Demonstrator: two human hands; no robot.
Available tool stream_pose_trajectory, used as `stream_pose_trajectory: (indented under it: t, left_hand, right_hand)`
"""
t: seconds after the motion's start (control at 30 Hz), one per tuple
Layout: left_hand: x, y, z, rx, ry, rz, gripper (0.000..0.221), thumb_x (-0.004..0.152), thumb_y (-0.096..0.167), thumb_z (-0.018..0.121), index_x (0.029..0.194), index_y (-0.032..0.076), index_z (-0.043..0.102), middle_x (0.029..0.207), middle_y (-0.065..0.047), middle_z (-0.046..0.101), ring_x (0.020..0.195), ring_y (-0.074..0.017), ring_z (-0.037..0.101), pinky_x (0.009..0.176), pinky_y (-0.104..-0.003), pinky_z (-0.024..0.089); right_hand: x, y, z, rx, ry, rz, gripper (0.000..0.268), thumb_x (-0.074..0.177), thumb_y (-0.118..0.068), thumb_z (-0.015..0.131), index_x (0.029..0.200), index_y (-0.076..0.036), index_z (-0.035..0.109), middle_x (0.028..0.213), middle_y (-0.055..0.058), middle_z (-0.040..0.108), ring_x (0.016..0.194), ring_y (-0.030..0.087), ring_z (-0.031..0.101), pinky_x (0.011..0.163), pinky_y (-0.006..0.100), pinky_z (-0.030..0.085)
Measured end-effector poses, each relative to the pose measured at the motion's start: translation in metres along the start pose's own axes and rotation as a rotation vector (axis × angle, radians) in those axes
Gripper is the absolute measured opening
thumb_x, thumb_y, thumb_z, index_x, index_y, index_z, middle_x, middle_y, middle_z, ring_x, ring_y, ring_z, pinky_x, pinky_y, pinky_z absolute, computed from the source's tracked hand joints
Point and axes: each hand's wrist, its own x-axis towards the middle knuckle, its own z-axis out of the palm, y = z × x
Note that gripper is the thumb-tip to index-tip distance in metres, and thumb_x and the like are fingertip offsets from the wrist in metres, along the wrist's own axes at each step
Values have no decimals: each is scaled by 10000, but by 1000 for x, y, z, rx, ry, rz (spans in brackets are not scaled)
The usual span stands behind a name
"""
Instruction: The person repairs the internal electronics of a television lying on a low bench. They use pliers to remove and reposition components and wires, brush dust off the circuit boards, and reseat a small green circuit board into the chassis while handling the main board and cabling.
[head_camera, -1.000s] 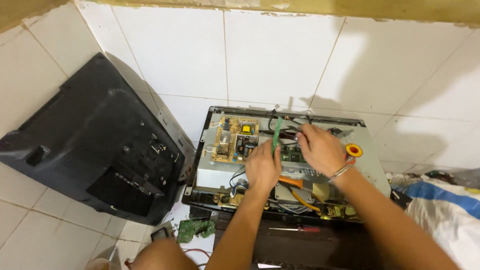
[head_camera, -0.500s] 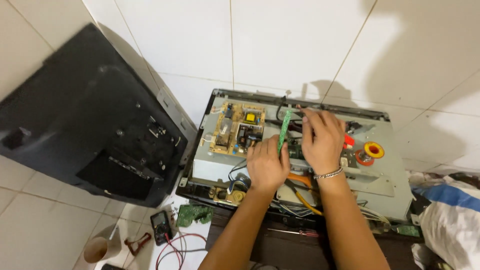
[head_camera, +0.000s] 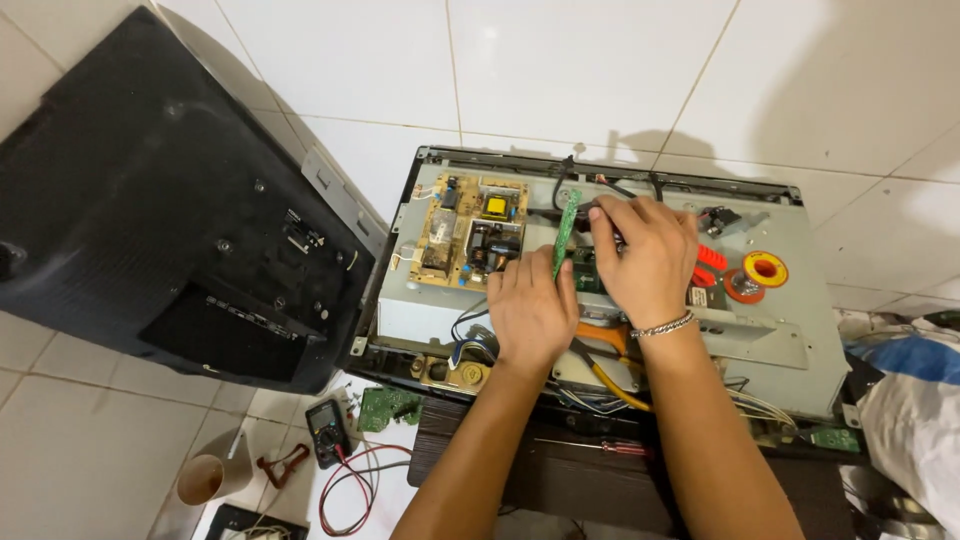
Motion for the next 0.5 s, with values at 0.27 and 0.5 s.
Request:
stream_pose_trajectory:
  t: [0.27, 0.5]
  left_hand:
    - [-1, -2, 2, 13, -36, 3, 266, 1022, 311, 518, 1025, 76, 642, 789, -60, 599, 747, -262, 644, 698, -372, 433]
    - [-4, -3, 6, 32, -13, 13, 267, 1025, 322, 508, 1030, 89, 640, 792, -55, 589, 740, -237, 631, 683, -347, 415]
  right_hand:
    - [4, -2, -1, 12, -14, 11, 39, 985, -252, 767, 997, -223, 790, 717, 2, 626, 762, 236, 701, 782, 356, 474]
    - [4, -1, -1, -43, -17, -1, 75, 951, -280, 761, 969, -216, 795, 695, 5, 626, 732, 231, 691, 769, 361, 465]
